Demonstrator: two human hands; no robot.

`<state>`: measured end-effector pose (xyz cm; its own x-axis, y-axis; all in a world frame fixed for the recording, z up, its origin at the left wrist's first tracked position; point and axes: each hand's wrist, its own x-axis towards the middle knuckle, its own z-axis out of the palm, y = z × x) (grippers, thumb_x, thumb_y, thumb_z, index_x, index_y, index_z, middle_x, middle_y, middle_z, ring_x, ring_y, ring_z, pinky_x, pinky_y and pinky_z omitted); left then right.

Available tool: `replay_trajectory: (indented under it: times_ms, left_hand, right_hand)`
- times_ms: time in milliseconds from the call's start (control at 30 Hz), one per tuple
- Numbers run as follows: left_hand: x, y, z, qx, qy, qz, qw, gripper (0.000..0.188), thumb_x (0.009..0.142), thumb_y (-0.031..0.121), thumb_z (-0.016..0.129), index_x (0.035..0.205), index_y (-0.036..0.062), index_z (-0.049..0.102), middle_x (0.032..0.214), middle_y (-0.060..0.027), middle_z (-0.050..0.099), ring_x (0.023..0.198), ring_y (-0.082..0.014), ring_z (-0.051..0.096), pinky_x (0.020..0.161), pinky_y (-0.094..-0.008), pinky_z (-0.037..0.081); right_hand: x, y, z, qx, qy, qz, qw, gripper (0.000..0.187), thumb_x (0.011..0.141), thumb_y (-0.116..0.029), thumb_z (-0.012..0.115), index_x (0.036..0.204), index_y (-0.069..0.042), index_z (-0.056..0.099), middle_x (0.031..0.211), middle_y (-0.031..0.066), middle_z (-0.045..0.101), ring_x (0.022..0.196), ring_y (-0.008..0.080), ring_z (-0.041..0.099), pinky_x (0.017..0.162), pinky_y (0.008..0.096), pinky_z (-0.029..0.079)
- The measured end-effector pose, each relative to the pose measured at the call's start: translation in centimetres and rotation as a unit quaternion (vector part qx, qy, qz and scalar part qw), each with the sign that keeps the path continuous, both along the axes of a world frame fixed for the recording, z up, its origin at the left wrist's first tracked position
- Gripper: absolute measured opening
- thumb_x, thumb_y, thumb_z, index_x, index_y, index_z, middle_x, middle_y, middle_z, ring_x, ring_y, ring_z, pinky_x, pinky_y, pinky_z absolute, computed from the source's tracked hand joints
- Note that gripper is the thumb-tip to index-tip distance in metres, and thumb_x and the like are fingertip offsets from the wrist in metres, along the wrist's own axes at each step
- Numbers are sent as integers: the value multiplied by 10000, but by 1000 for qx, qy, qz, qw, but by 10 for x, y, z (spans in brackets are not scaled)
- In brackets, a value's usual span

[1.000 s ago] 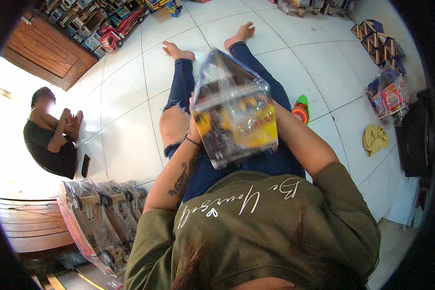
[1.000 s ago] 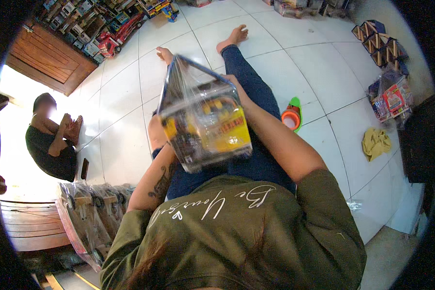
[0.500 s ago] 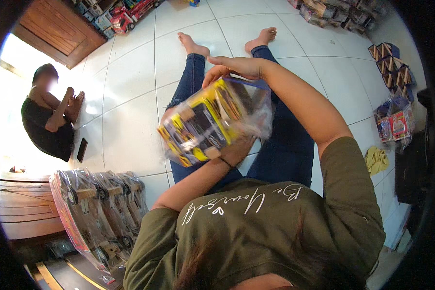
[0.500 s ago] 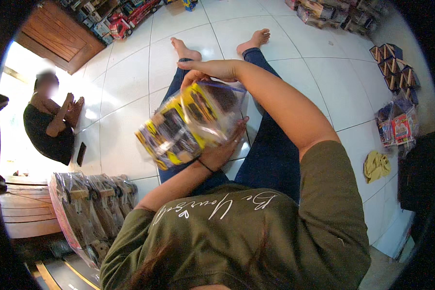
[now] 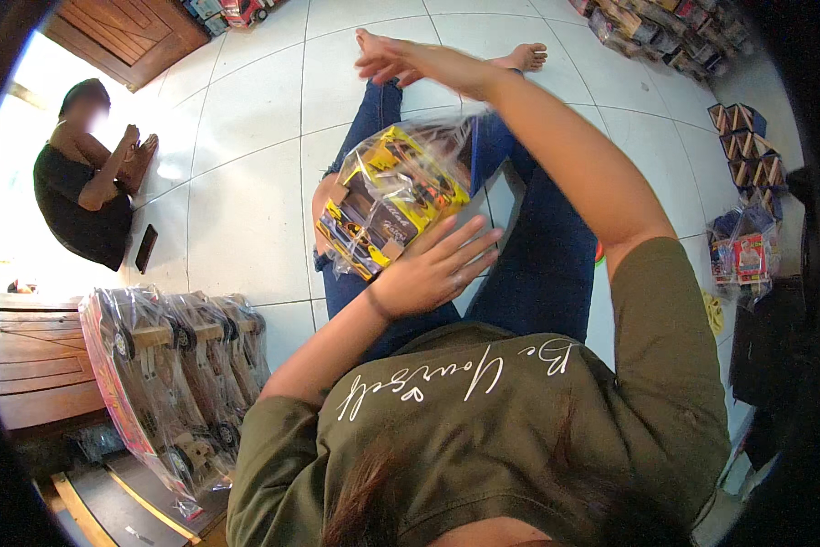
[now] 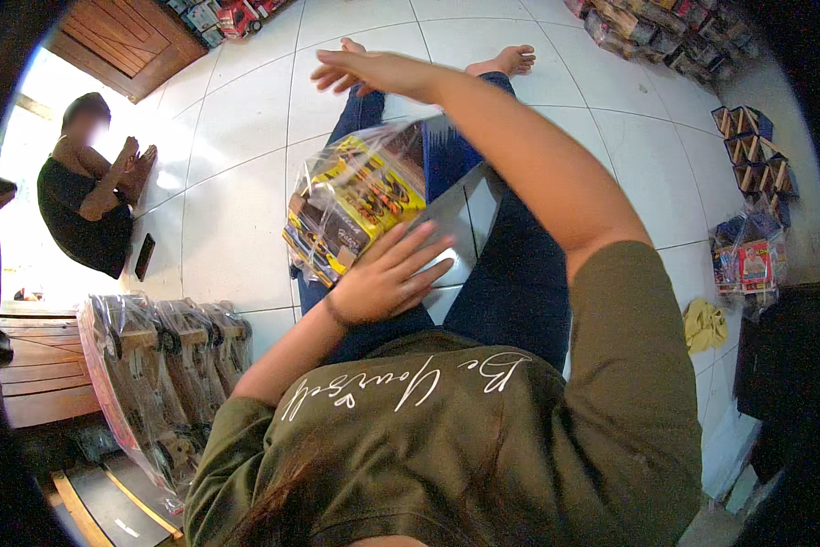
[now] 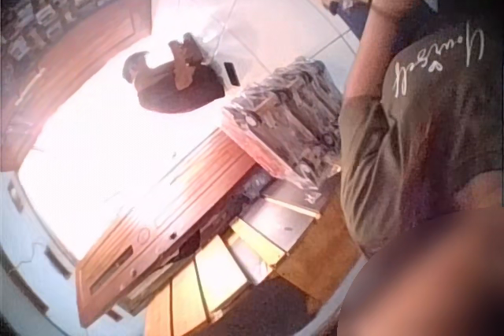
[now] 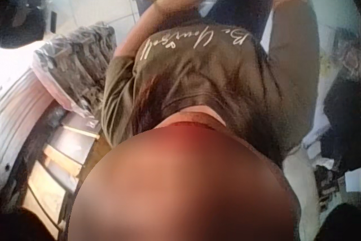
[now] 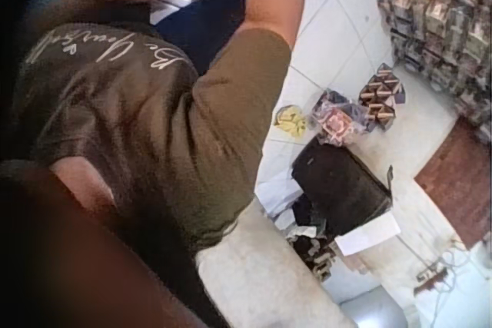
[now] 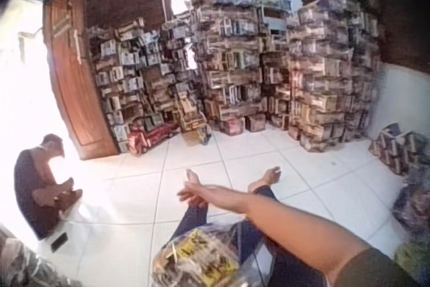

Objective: The person wraps two wooden toy vehicles in clear plastic bags while sitting on the floor. They use a handheld tape dispenser to seal the bags after folding the edges and smoothing the plastic.

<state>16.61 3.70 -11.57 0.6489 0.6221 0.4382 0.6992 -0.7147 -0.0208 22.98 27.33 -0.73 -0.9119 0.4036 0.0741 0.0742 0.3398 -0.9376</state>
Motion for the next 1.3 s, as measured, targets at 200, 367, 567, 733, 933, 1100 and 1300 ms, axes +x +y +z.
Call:
replay_trajectory:
  times_ms: [200,367,567,733,933,1100,1300]
  left_hand:
    - [-32,-20,39,139,-406,322,844,492,677,296,797,1078,78,613,1111,-123,578,1041,-294,534,955,-411,380]
    - [-48,32,56,33,-318,382,867,276,757,203,740,970,61,637,973,-89,624,897,-253,575,826,-372,404]
    - [-61,11,73,24,-441,291,849,124,783,102,702,869,62,622,827,-82,633,778,-243,594,771,-347,433]
    - [-55,10,68,-29,-397,277,874,142,799,81,679,916,50,605,859,-98,612,752,-255,578,758,-348,444]
    - [-69,1,66,17,-427,247,870,91,814,-23,611,878,-5,548,855,-117,578,760,-244,575,711,-319,474]
    - [-63,5,77,-24,-469,254,845,125,807,-5,621,912,-14,553,860,-100,580,750,-177,550,696,-292,462]
    - [-59,22,93,-47,-516,249,818,104,880,101,653,847,3,661,693,-33,575,687,-110,546,677,-248,449]
  right_hand:
    - [58,-45,16,413,27,74,907,591,796,-357,703,1326,-152,541,1313,121,559,1120,257,567,1009,405,393]
    - [24,-51,23,419,30,59,905,206,851,-247,670,929,-57,670,870,114,653,814,277,626,733,368,492]
    - [21,-69,28,471,78,95,874,250,863,-252,671,764,-33,604,738,94,594,664,260,582,603,352,451]
    - [13,-75,36,404,95,42,909,244,833,-213,722,733,-24,605,668,80,578,609,170,558,556,310,416]
    - [22,-48,52,304,120,32,944,227,818,-204,745,991,-67,691,853,15,661,759,108,573,722,254,446]
    - [24,-39,43,310,70,104,942,224,839,-253,720,875,-38,670,705,26,615,676,112,554,654,269,449]
    - [23,-43,51,326,66,95,938,122,840,-137,710,906,-40,675,893,29,649,786,128,576,742,270,467]
